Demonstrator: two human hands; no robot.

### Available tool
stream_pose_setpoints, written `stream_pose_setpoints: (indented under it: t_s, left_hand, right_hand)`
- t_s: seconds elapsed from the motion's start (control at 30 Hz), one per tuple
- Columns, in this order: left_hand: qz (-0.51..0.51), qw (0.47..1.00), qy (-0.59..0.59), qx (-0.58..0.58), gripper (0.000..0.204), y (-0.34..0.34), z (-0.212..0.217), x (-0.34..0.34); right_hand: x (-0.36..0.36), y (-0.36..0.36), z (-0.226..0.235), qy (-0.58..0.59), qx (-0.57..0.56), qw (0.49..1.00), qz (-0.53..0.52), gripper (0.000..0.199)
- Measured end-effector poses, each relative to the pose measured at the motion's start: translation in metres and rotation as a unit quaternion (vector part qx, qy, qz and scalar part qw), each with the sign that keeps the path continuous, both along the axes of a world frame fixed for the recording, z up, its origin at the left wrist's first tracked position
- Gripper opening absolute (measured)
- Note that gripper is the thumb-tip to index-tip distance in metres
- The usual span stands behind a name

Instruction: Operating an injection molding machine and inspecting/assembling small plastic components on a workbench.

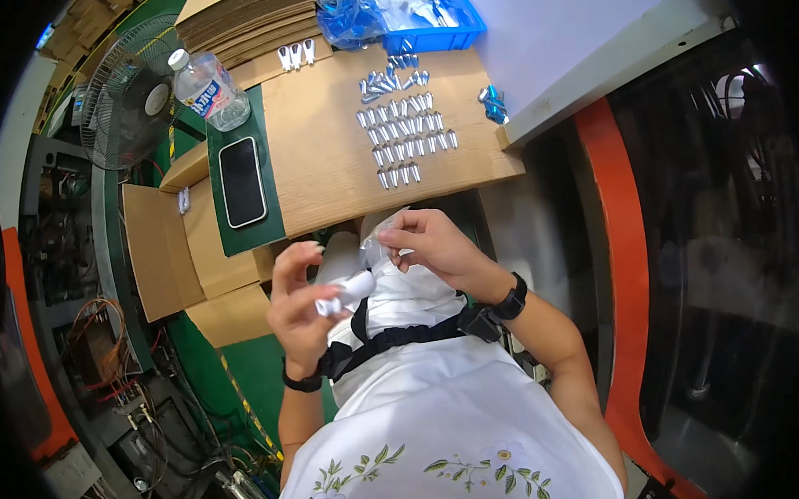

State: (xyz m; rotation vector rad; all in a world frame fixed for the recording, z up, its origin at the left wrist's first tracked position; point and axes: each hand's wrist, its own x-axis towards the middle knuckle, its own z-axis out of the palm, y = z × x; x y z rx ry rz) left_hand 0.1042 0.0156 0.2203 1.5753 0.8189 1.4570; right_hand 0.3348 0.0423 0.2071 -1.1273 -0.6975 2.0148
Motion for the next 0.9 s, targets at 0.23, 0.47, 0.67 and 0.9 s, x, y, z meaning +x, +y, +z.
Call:
stream_pose_setpoints:
  t_s: [0.23, 0.47, 0.67, 0.9]
  left_hand:
    - [-0.003, 0.993, 0.071, 0.093, 0.038, -0.003, -0.007, 0.014]
    - [0.030, 0.990, 0.079, 0.112, 0.037, -0.001, -0.015, 0.011]
    - [0.007, 0.998, -0.035, 0.049, 0.033, 0.000, -0.025, 0.019]
    - [-0.005, 0.991, -0.134, 0.009, 0.027, -0.003, -0.035, 0.029]
  right_hand:
    - [-0.010, -0.008, 0.011, 0.015, 0.004, 0.999, -0.035, 0.017]
    - [-0.013, -0.012, 0.012, 0.029, -0.008, 0.999, -0.021, 0.019]
    - [-0.017, -0.014, 0.016, 0.030, -0.011, 0.999, -0.015, 0.020]
    - [-0.026, -0.021, 0.014, 0.054, -0.062, 0.995, -0.051, 0.021]
